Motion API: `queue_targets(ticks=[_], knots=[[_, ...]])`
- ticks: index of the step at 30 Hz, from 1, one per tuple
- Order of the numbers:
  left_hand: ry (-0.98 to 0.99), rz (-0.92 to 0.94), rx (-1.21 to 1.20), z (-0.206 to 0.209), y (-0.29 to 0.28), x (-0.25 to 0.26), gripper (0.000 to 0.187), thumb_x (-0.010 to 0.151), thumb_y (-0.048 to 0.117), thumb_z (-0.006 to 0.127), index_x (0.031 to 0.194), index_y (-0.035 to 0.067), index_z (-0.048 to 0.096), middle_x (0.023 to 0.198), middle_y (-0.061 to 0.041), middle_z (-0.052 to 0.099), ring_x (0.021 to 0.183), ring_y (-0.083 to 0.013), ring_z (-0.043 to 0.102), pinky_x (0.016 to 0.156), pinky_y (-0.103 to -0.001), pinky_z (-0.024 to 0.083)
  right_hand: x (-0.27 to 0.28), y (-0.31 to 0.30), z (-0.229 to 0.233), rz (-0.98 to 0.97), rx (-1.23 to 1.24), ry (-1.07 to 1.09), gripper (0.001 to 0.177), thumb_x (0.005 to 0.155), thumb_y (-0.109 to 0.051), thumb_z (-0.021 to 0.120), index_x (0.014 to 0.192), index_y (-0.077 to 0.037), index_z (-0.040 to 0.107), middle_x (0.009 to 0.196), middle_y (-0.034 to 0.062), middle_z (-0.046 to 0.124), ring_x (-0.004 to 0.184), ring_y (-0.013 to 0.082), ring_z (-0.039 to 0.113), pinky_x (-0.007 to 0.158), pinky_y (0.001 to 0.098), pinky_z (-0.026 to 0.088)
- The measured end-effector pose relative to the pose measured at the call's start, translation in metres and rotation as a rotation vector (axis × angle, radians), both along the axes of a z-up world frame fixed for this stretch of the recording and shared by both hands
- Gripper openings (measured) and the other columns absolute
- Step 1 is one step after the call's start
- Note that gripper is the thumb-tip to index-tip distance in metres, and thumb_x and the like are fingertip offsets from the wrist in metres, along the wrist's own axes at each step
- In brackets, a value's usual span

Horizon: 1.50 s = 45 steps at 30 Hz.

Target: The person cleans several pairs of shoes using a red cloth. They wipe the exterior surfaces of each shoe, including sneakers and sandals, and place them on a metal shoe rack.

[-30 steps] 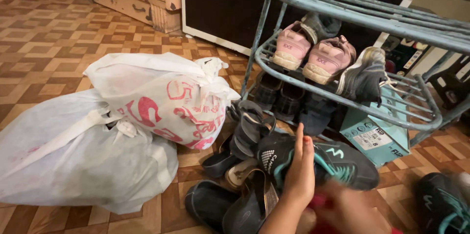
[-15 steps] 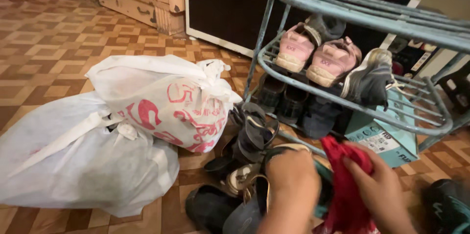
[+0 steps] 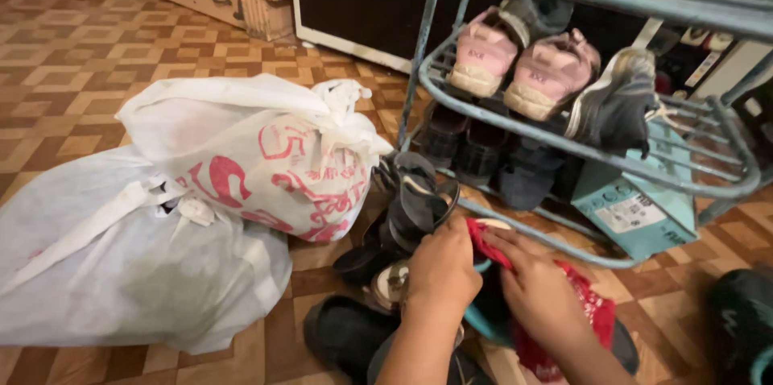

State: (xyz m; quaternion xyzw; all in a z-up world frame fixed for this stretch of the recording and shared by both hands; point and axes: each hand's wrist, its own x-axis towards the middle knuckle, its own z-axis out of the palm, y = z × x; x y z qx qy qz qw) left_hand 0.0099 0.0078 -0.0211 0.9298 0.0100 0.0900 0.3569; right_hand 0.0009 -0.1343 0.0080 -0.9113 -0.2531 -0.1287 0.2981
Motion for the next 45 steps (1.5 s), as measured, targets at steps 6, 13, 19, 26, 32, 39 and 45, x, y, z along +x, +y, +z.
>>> queue_targets(ticks=[6,13,19,26,32,39,45], knots=[[0.013,0.052,-0.057,-0.001,-0.004,-0.008,0.049,0.075,0.001,0.071,0.121,0.0,0.052,0.121,-0.022,0.066,0.115,-0.0418,0.061,0.097,-0.046,0.051,0.017,-0.065,-0.056,-0.414,-0.093,0.23,0.05,0.086,-0.003,0.052,0.128,-0.023,0.07,0.133,0.0051,0.07,0.119,0.0316,0.068,0.1,0.0419,0.053],[0.087,0.203,0.094,-0.006,-0.031,-0.005,0.059,0.087,0.011,0.067,0.138,0.0,0.042,0.127,-0.019,0.06,0.118,-0.0352,0.058,0.091,-0.04,0.054,0.006,-0.187,-0.094,-0.493,-0.269,0.204,0.065,0.073,0.0,0.052,0.129,-0.026,0.073,0.137,0.0085,0.065,0.111,0.0368,0.069,0.095,0.047,0.053],[-0.007,0.177,0.263,-0.033,-0.032,-0.01,0.05,0.093,0.013,0.056,0.142,0.005,0.047,0.124,-0.013,0.063,0.116,-0.0314,0.059,0.087,-0.043,0.054,0.041,-0.126,-0.022,-0.555,-0.444,0.274,0.046,0.086,-0.009,0.057,0.127,-0.022,0.074,0.115,0.0195,0.075,0.103,0.0396,0.073,0.094,0.0488,0.058],[0.045,0.116,0.346,-0.053,-0.028,-0.008,0.039,0.097,0.018,0.053,0.132,0.002,0.053,0.128,-0.012,0.062,0.121,-0.0298,0.059,0.093,-0.044,0.05,0.023,0.009,0.005,0.261,-0.106,0.048,0.061,0.073,0.007,0.052,0.127,-0.017,0.07,0.137,0.0114,0.067,0.13,0.0313,0.06,0.109,0.0393,0.045],[0.06,0.19,0.245,-0.044,-0.025,-0.006,0.058,0.095,0.014,0.051,0.15,0.0,0.04,0.125,-0.014,0.062,0.116,-0.0303,0.059,0.091,-0.044,0.049,0.038,-0.07,-0.042,-0.241,-0.182,0.261,0.063,0.087,0.004,0.046,0.133,-0.031,0.07,0.14,0.005,0.067,0.127,0.0289,0.065,0.108,0.037,0.05],[0.001,0.265,0.25,-0.038,-0.032,-0.011,0.048,0.099,0.015,0.047,0.147,0.005,0.046,0.124,-0.012,0.064,0.116,-0.0291,0.061,0.094,-0.045,0.048,-0.011,-0.201,-0.099,-0.406,-0.268,0.166,0.069,0.078,0.005,0.047,0.139,-0.024,0.063,0.144,0.0106,0.061,0.121,0.0359,0.065,0.102,0.0439,0.05],[-0.032,0.212,0.258,-0.022,-0.027,-0.021,0.046,0.095,0.015,0.054,0.141,0.017,0.056,0.116,-0.013,0.068,0.108,-0.0317,0.064,0.094,-0.048,0.045,-0.024,-0.201,-0.056,-0.794,-0.448,0.451,0.065,0.086,-0.001,0.055,0.146,-0.025,0.061,0.133,0.0181,0.067,0.117,0.0402,0.068,0.101,0.0472,0.053]])
